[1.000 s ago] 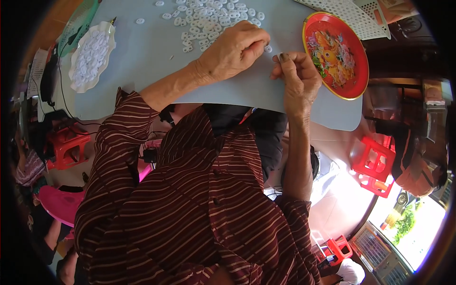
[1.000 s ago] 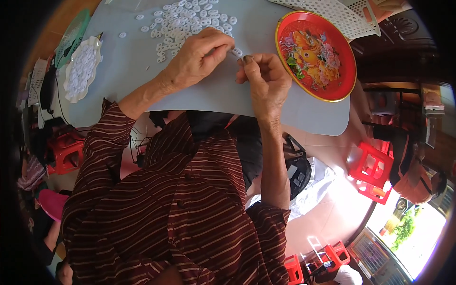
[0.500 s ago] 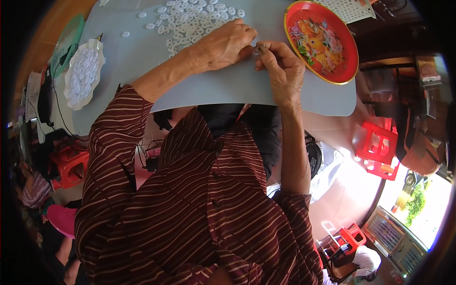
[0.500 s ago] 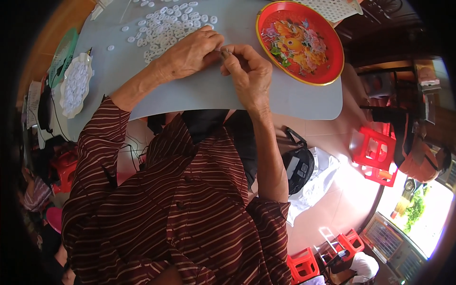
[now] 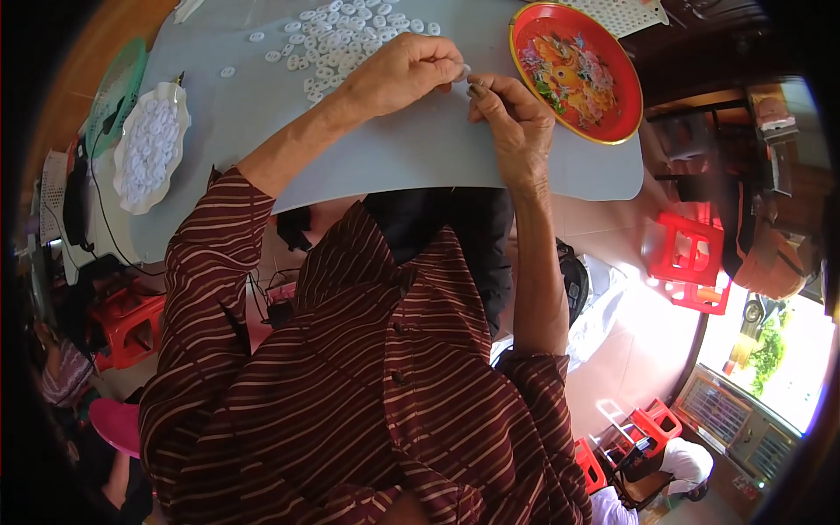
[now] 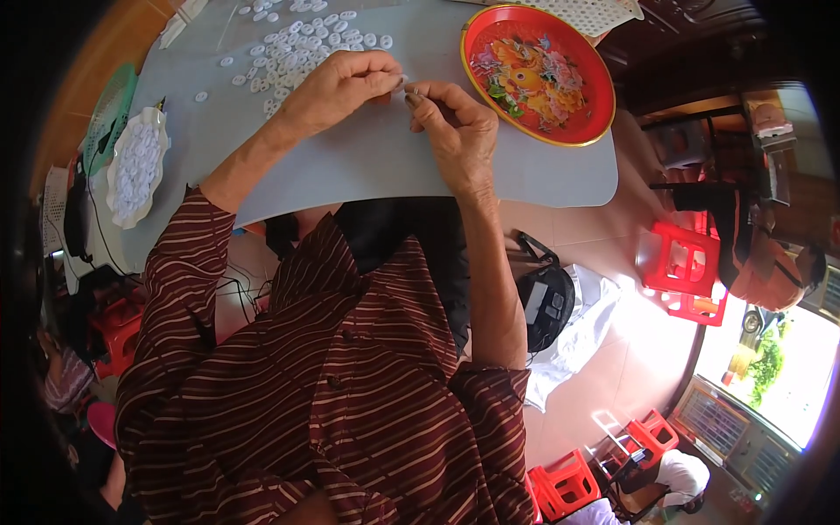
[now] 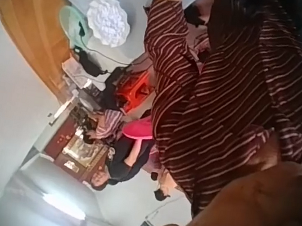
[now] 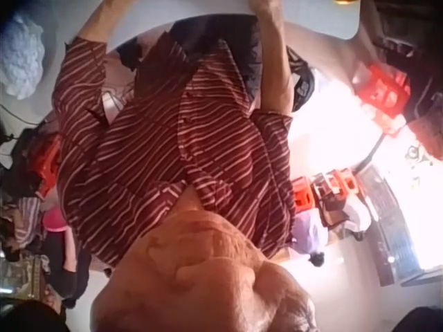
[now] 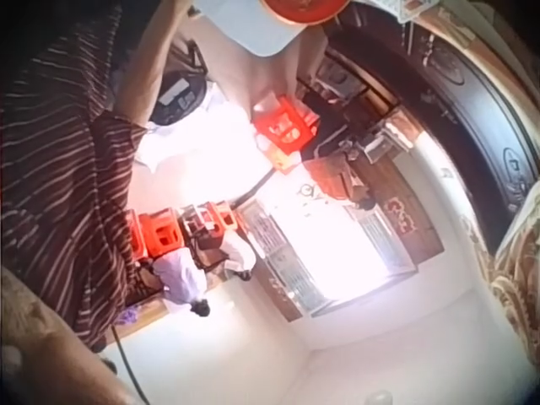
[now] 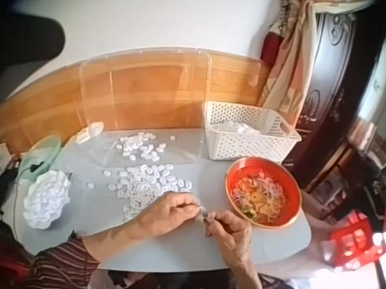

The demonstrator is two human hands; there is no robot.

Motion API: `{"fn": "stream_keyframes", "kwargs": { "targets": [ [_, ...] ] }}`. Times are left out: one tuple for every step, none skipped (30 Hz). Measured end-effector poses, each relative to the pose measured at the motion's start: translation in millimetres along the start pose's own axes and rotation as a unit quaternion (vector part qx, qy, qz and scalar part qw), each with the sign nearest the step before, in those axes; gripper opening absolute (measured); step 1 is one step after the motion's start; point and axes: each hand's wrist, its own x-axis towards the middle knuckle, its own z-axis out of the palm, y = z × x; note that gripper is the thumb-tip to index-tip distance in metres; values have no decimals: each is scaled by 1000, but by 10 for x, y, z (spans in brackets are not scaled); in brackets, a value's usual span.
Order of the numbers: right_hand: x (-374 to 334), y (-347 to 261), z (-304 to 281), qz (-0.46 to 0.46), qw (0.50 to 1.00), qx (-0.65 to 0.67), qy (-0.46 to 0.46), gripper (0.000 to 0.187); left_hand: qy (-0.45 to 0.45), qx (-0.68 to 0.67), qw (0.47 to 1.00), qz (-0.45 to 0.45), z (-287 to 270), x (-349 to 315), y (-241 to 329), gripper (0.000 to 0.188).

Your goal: Sorting or assembling small white plastic button pieces on a tabletop workspace.

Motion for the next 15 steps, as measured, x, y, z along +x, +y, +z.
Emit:
{"fn": "stream_keyframes", "kwargs": {
  "targets": [
    [1, -5, 5, -1, 1000, 3, -4, 11, -22, -50, 998, -24, -21, 10, 3, 20],
    [-5, -12, 14, 0, 1000, 3, -4, 11, -23, -50, 998, -26, -15, 18, -19, 20],
    [-1, -19, 24, -10, 1000, 6, -3, 14, -29, -121, 992, -27, -2, 35, -48, 21],
    [-2, -17, 33, -20, 1000, 8, -3, 17, -35, -192, 980, -27, 4, 40, -68, 23],
    [6, -7, 23, -20, 1000, 9, -2, 17, -36, -191, 981, -28, 9, 53, -70, 23],
    [13, 7, 16, -22, 1000, 13, -11, 20, -46, -201, 978, -27, 14, 62, -70, 24],
    [12, 14, 9, -23, 999, 18, -21, 24, -56, -210, 976, -27, 16, 69, -69, 24],
    [8, -1, 11, -24, 999, 19, -22, 24, -55, -209, 976, -27, 0, 80, -63, 24],
    [0, -25, 12, -24, 999, 0, -26, 26, -82, -197, 976, -36, -22, 91, -52, 25],
    [-2, -43, 14, -23, 999, -18, -30, 28, -109, -185, 976, -46, -46, 102, -38, 26],
    [-5, -42, 15, -24, 999, -17, -30, 28, -108, -183, 976, -47, -72, 109, -21, 26],
    [-7, -39, 17, -22, 999, -17, -43, 28, -128, -134, 982, -38, -103, 116, 3, 26],
    [-9, -37, 17, -20, 998, -17, -55, 29, -148, -85, 985, -30, -129, 123, 27, 26],
    [-12, -47, 21, -20, 998, -16, -57, 29, -146, -84, 985, -31, -153, 123, 56, 26],
    [-15, -63, 21, -13, 997, -29, -65, 29, -157, -56, 986, -31, -169, 127, 87, 26]
  ]
}}
